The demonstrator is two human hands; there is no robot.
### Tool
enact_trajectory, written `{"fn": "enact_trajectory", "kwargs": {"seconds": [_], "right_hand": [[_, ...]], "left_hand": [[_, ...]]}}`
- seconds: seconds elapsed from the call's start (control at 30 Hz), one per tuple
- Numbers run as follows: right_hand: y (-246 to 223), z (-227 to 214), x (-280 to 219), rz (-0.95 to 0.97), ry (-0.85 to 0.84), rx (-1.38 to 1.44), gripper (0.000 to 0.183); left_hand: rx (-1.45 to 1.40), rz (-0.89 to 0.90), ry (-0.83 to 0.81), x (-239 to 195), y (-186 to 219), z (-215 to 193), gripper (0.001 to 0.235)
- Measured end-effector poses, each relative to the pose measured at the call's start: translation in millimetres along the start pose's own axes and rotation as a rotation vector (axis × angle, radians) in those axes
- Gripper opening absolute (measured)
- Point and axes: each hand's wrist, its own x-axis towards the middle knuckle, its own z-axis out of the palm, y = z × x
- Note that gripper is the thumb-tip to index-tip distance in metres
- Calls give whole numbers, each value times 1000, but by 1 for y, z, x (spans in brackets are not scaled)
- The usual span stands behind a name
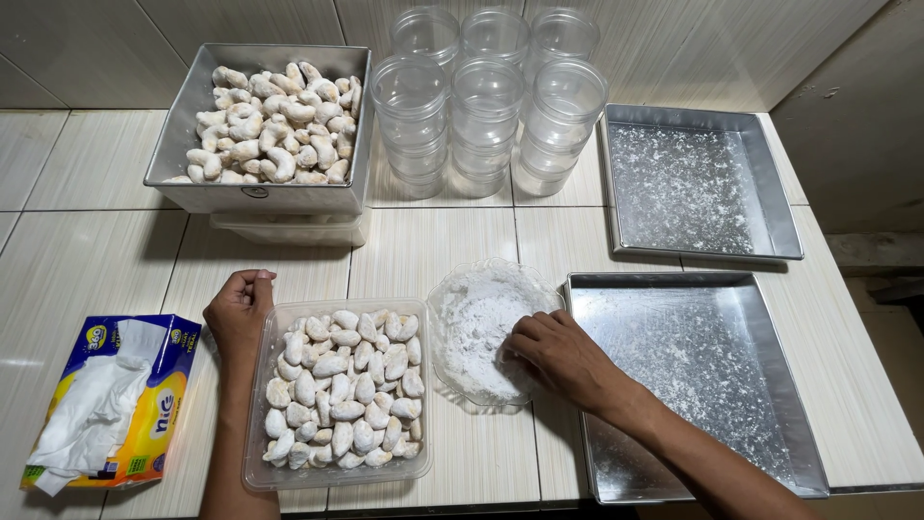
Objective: Wiping a plastic container and coating snacks with powdered sugar before placing them on a tray
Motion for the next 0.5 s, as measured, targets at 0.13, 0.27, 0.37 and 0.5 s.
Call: {"fn": "enact_trajectory", "kwargs": {"seconds": [0.13, 0.27, 0.37, 0.5], "right_hand": [[0, 2, 0, 2, -15, -6, 5], [-4, -5, 2, -10, -5, -13, 9], [-4, -4, 0, -13, 4, -21, 8], [-1, 2, 0, -14, -1, -26, 9]], "left_hand": [[-13, -12, 2, 0, -1, 0, 13], [-11, -10, 4, 0, 0, 0, 13], [-3, 2, 9, 0, 1, 0, 13], [16, 7, 14, -2, -1, 1, 12]]}}
